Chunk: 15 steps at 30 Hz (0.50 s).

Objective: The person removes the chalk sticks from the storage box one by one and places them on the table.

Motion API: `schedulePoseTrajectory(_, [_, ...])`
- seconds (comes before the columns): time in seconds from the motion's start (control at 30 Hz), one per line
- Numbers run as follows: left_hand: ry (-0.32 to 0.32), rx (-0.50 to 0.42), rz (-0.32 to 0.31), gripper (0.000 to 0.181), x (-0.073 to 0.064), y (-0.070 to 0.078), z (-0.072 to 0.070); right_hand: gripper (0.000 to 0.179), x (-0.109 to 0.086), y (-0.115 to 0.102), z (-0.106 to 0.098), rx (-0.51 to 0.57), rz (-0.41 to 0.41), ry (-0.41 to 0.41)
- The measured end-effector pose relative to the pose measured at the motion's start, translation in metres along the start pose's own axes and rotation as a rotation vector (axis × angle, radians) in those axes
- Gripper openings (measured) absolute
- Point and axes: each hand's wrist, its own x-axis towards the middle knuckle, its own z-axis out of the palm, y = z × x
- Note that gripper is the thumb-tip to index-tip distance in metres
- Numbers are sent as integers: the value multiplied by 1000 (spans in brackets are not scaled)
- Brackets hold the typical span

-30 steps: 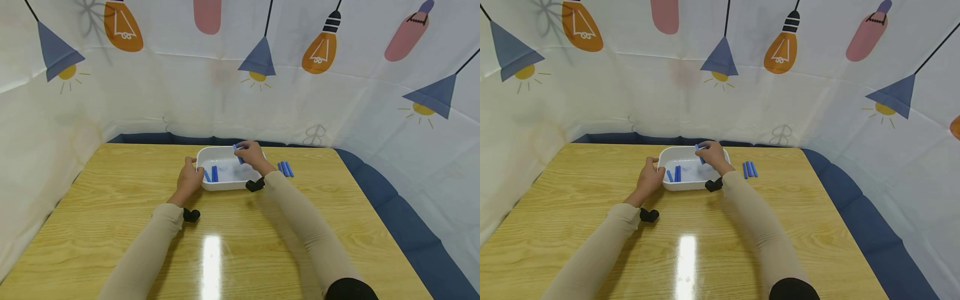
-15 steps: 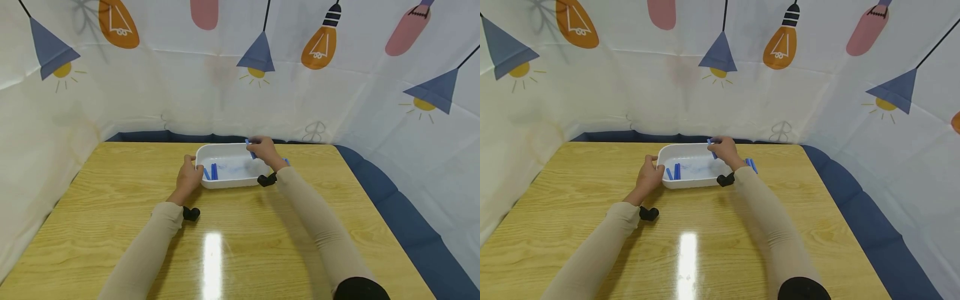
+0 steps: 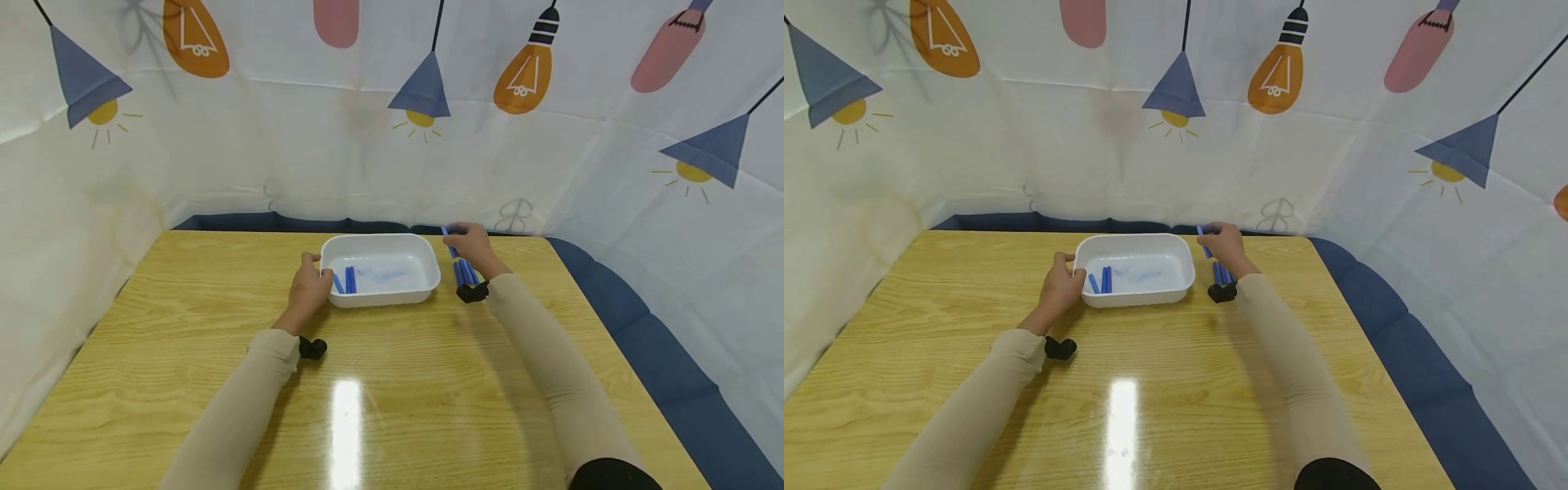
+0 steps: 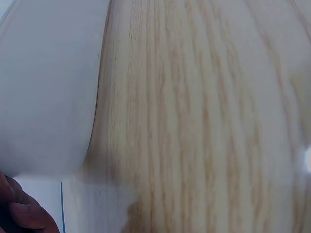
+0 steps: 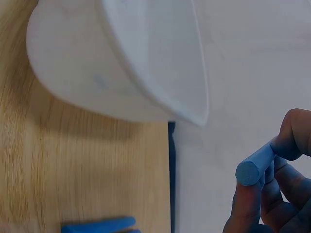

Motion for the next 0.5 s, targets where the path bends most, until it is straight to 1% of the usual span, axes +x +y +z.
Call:
schedulePoseTrajectory(0.23, [-4,3,-11,54,-1,1,0,52,-2,12,-13,-2,34,11])
schedulePoseTrajectory(0.37, [-5,-6,-17,54,0,2,0,55,-2,18,-18,16,40,10])
schedulePoseTrajectory(0.5, [-9,-7,-11,54,0,1,1,56,-4,23,-24,7,42,16])
